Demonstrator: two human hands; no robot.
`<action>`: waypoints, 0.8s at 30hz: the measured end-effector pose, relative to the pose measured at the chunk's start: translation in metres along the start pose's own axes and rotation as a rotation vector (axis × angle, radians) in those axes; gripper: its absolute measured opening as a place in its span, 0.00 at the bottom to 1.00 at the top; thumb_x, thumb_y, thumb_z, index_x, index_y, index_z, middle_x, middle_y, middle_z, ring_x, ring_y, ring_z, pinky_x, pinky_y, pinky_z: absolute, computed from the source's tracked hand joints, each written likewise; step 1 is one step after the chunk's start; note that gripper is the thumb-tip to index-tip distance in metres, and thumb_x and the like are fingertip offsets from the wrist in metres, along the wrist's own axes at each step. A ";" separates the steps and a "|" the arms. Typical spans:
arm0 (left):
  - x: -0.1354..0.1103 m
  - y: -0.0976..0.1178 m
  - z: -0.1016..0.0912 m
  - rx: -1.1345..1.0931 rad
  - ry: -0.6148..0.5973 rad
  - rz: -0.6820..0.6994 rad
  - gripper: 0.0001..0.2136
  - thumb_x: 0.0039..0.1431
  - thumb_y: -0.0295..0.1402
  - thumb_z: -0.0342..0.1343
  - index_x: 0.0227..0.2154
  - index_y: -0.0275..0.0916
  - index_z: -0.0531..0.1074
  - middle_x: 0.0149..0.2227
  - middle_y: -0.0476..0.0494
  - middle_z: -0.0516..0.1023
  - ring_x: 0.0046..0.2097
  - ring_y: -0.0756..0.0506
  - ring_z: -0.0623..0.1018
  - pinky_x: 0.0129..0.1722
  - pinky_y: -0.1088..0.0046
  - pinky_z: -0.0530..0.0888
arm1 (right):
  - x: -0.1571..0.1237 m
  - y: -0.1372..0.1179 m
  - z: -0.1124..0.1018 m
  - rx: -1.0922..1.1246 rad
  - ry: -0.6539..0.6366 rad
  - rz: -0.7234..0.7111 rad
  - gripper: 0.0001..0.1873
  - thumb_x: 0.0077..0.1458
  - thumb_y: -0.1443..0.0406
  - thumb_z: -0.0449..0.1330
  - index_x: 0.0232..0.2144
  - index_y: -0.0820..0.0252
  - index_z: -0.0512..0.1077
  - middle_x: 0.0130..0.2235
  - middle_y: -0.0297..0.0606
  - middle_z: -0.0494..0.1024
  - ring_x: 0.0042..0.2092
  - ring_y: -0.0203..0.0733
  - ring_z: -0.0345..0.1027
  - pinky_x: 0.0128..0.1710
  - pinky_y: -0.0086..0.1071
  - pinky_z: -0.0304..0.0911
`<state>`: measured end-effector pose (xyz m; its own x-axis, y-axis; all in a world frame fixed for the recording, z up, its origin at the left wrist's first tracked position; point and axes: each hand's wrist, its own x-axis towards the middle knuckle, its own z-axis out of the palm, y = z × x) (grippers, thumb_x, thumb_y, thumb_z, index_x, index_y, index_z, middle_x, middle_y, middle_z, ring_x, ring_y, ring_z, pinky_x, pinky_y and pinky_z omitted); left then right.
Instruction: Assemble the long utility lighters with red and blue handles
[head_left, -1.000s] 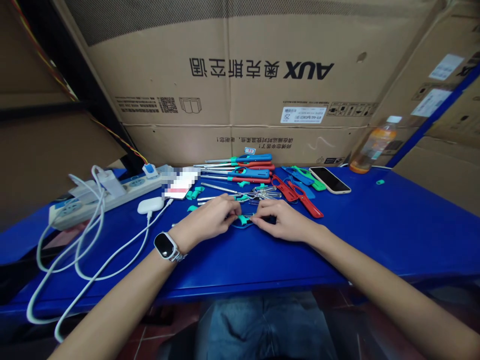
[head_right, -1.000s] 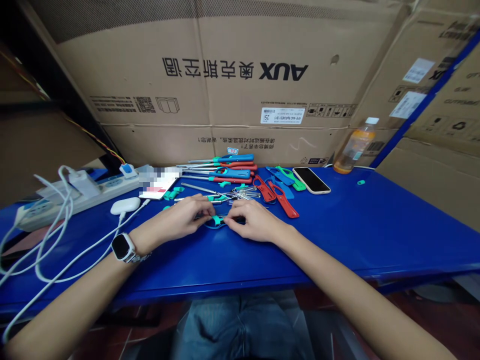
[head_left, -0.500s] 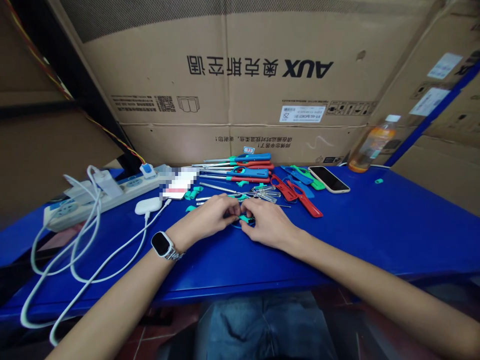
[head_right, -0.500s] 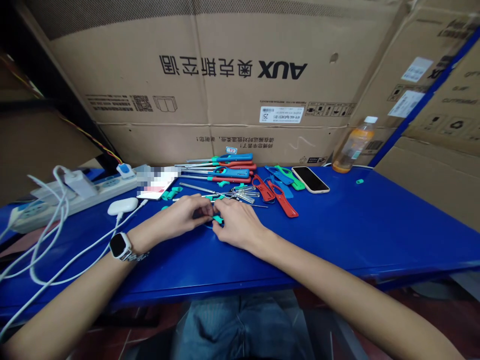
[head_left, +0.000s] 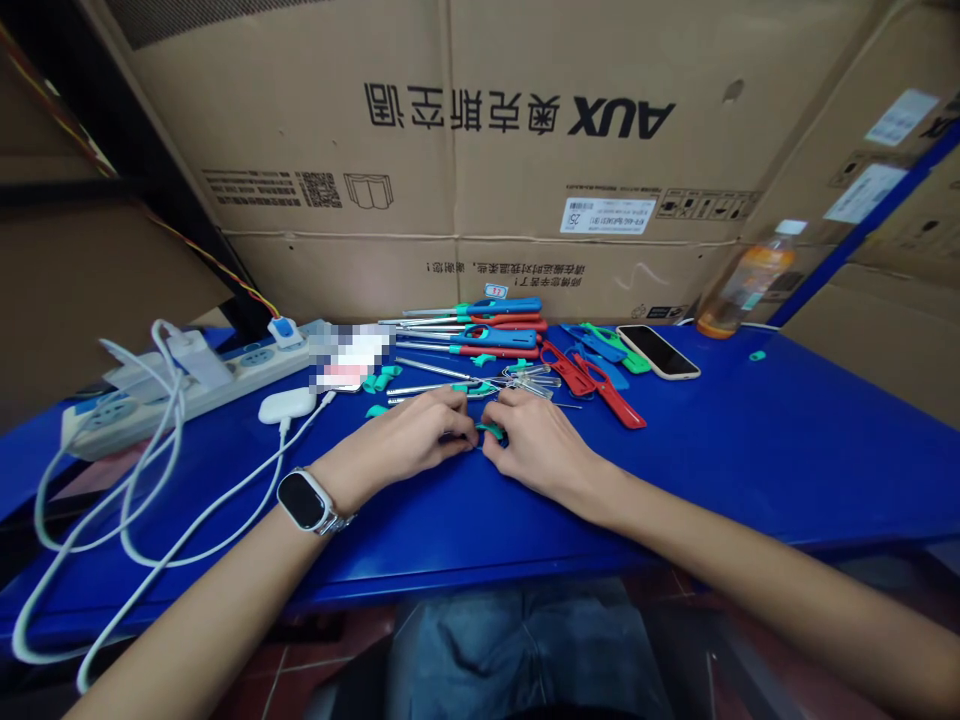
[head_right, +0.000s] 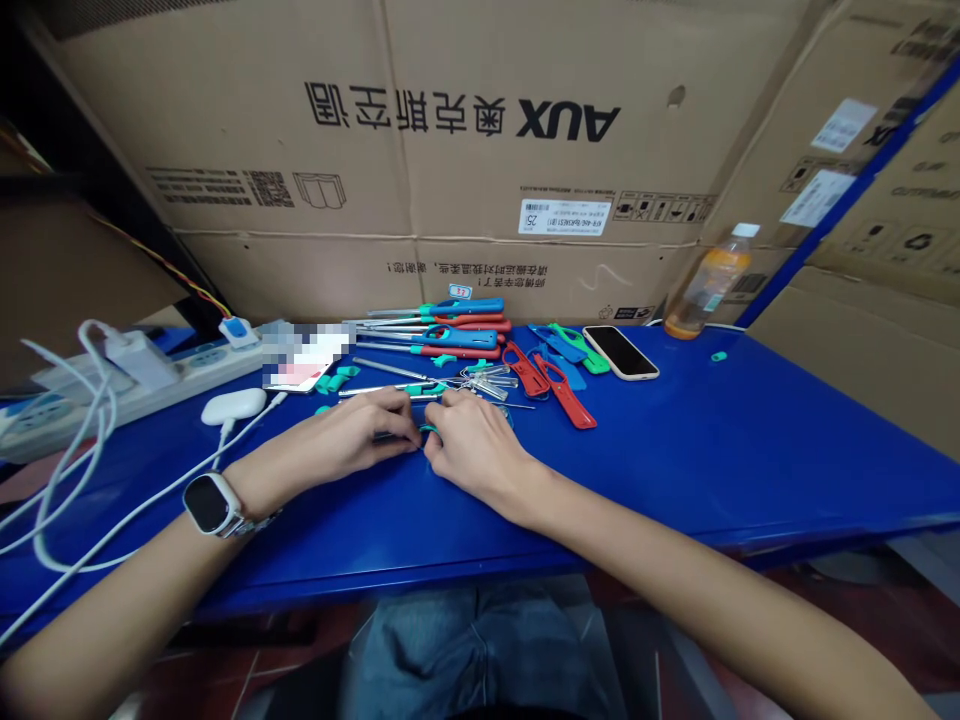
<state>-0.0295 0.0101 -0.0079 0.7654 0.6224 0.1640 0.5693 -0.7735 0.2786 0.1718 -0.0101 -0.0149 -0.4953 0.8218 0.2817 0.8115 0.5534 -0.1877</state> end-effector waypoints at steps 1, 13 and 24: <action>0.000 0.000 0.001 0.012 0.002 0.009 0.07 0.65 0.31 0.55 0.35 0.40 0.78 0.37 0.45 0.72 0.41 0.45 0.74 0.41 0.71 0.69 | 0.000 0.000 -0.001 -0.012 -0.007 0.006 0.06 0.56 0.67 0.58 0.32 0.60 0.75 0.35 0.41 0.75 0.39 0.44 0.71 0.34 0.33 0.59; 0.006 -0.006 0.010 0.052 0.062 0.078 0.08 0.66 0.31 0.53 0.36 0.37 0.78 0.37 0.44 0.72 0.40 0.45 0.73 0.42 0.70 0.69 | -0.003 -0.001 -0.008 -0.125 -0.044 0.026 0.09 0.59 0.65 0.57 0.37 0.60 0.76 0.40 0.44 0.77 0.44 0.48 0.71 0.40 0.35 0.62; 0.005 -0.007 0.011 0.057 0.073 0.107 0.10 0.67 0.31 0.52 0.37 0.38 0.79 0.37 0.43 0.72 0.40 0.46 0.72 0.42 0.69 0.69 | -0.002 -0.004 -0.012 -0.136 -0.033 0.007 0.10 0.60 0.67 0.55 0.35 0.61 0.77 0.36 0.44 0.77 0.39 0.46 0.71 0.37 0.35 0.59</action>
<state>-0.0264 0.0176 -0.0196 0.7998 0.5414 0.2590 0.5032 -0.8401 0.2024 0.1729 -0.0155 -0.0033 -0.4976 0.8308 0.2494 0.8484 0.5260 -0.0595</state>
